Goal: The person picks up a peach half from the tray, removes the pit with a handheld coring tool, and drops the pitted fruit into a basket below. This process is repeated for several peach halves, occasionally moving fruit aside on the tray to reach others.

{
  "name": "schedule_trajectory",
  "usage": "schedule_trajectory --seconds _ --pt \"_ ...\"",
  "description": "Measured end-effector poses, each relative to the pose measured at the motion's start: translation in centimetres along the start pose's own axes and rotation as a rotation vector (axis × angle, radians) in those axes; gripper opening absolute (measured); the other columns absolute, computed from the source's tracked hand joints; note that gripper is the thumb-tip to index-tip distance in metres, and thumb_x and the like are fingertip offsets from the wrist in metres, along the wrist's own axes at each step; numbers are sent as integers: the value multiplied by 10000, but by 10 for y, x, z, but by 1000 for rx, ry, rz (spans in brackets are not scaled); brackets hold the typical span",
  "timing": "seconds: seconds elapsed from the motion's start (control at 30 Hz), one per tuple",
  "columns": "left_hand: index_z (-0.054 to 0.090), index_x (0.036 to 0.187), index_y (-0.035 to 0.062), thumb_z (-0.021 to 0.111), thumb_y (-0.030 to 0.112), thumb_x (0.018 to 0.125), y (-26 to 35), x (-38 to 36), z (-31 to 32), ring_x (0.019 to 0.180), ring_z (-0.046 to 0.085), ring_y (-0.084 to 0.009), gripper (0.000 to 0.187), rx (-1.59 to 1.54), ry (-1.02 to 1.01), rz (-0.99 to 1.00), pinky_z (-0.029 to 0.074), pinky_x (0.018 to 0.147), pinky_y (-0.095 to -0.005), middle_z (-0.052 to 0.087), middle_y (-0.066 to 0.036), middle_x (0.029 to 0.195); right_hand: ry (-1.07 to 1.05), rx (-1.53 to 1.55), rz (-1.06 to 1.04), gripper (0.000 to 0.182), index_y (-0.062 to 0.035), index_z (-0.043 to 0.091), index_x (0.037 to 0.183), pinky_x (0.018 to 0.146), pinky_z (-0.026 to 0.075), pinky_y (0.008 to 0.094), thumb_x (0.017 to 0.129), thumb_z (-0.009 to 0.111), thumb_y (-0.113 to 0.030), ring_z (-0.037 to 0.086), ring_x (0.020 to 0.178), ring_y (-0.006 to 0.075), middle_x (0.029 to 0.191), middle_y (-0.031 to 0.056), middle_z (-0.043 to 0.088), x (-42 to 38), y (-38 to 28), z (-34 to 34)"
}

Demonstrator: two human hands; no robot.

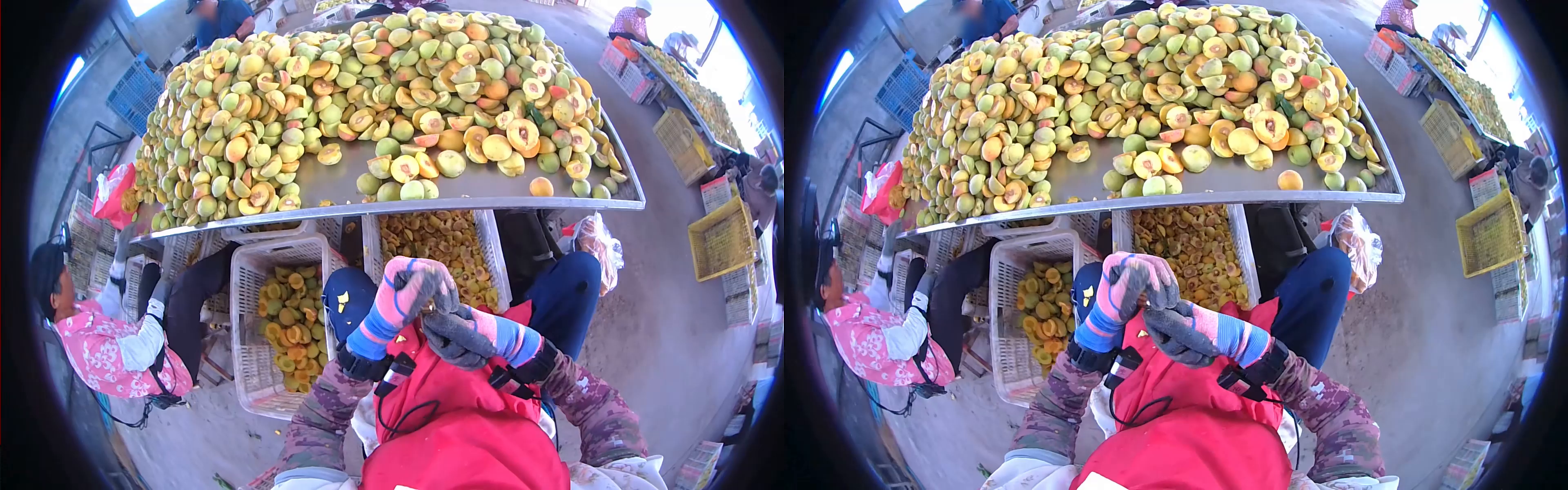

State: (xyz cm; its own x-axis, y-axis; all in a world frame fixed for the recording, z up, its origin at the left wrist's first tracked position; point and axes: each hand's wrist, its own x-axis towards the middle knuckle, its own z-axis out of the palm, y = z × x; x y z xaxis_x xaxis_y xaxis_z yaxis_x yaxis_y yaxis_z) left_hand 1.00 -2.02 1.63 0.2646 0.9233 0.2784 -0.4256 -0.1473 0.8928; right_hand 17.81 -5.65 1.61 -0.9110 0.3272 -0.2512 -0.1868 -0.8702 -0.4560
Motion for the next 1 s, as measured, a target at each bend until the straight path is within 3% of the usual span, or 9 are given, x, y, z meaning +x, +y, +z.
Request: schedule_trajectory --seconds 0.13,0.23,0.3,0.5,0.57,0.7,0.8,0.9,1.0 --pt "558 646 3 465 272 983 4 5 -1 579 587 -191 441 -103 1 -247 468 546 -293 586 -102 622 348 -652 -199 226 -131 588 1053 464 349 238 959 508 -320 429 539 43 694 -48 495 12 9 -2" --pt "543 614 22 478 318 973 3 5 -3 548 572 -204 470 -119 59 -328 468 542 -311 565 -88 596 210 -347 -52 262 -100 590 1077 515 374 230 944 537 -320 452 587 50 702 -40 517 11 5 -7" --pt "538 642 67 442 458 956 7 9 -4 549 543 -256 510 -1050 327 -605 464 539 -379 521 -84 585 240 -728 -194 268 -86 589 1074 531 380 224 933 555 -312 455 599 53 709 -36 526 17 -3 -2" --pt "579 921 30 428 420 966 -9 6 -48 916 614 -304 421 -638 569 -268 546 756 -439 617 -141 988 408 -609 21 305 -61 589 1073 633 479 328 892 595 -307 605 718 160 802 34 628 16 -6 -43" --pt "566 1025 9 445 407 959 -13 -5 -64 955 609 -291 421 -620 539 -258 523 833 -466 622 -151 989 738 -1800 100 298 -70 582 1056 648 496 377 873 609 -303 642 750 261 843 100 659 28 45 -117" --pt "522 1137 1 510 319 950 -17 -24 -67 961 607 -281 369 -758 519 -287 522 847 -449 617 -145 1022 1002 -1603 -120 295 -62 546 1068 667 491 428 865 610 -266 634 812 348 864 163 654 30 53 -132" --pt "459 1222 -5 581 7 882 -3 -28 -48 966 600 -222 362 644 339 69 513 853 -333 595 -130 1071 913 -1510 -451 314 -58 504 1092 661 491 430 858 617 -235 632 800 366 840 181 648 34 9 -61" --pt "526 1125 24 394 284 1001 -6 -28 -46 927 596 -181 317 463 427 -92 512 818 -308 598 -99 1017 861 -1411 -616 280 -52 483 1049 611 484 452 860 605 -217 620 731 394 783 185 630 50 -6 -18" --pt "515 1158 25 509 132 891 8 -33 -44 931 595 -227 288 781 338 34 485 841 -320 602 -110 1019 846 -1498 -528 253 -54 470 1026 612 488 465 870 582 -220 620 736 393 781 190 628 67 -10 -11"
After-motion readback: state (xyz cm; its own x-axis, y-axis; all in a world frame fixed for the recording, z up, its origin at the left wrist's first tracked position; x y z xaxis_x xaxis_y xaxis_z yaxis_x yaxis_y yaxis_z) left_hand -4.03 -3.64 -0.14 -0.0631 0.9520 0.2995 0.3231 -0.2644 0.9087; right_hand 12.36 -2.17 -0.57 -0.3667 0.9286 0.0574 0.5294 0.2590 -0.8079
